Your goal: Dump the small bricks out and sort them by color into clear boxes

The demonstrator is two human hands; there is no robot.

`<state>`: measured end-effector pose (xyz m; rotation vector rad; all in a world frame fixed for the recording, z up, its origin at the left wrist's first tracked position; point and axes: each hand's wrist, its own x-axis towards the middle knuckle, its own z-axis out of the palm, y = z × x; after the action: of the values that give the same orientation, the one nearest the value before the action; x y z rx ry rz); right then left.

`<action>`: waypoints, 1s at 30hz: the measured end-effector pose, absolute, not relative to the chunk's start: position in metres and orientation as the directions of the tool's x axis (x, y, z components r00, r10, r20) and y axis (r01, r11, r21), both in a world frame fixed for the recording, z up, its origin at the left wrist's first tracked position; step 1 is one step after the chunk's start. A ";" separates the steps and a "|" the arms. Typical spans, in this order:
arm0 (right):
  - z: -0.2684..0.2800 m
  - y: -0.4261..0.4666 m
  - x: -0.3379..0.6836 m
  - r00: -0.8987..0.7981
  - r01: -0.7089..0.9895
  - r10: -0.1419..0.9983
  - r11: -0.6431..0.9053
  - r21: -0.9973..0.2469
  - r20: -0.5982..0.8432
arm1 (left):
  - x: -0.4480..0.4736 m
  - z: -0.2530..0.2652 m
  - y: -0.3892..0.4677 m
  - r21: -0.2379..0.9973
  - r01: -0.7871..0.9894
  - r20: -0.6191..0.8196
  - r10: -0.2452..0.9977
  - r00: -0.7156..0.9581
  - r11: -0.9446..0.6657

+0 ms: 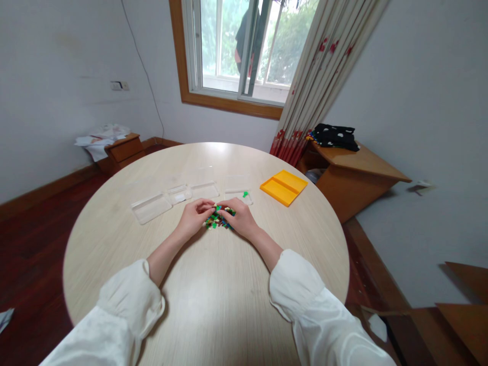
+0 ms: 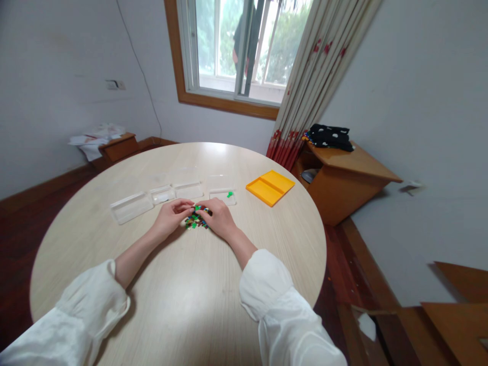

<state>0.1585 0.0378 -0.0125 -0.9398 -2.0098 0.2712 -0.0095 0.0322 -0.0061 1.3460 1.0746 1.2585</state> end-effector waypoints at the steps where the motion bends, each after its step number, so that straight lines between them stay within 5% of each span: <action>1: -0.012 0.038 0.158 -0.332 0.516 0.707 0.691 -0.507 0.625 | -0.010 -0.006 0.032 0.990 -0.009 0.144 0.986 0.082 -0.143; 30: -0.015 0.038 0.159 -0.319 0.532 0.713 0.680 -0.505 0.624 | -0.009 -0.006 0.034 0.986 0.041 0.159 0.987 0.033 -0.160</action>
<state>0.1588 0.0384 -0.0147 -0.9608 -2.0030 0.2577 -0.0088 0.0344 -0.0057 1.3733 1.1391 1.2826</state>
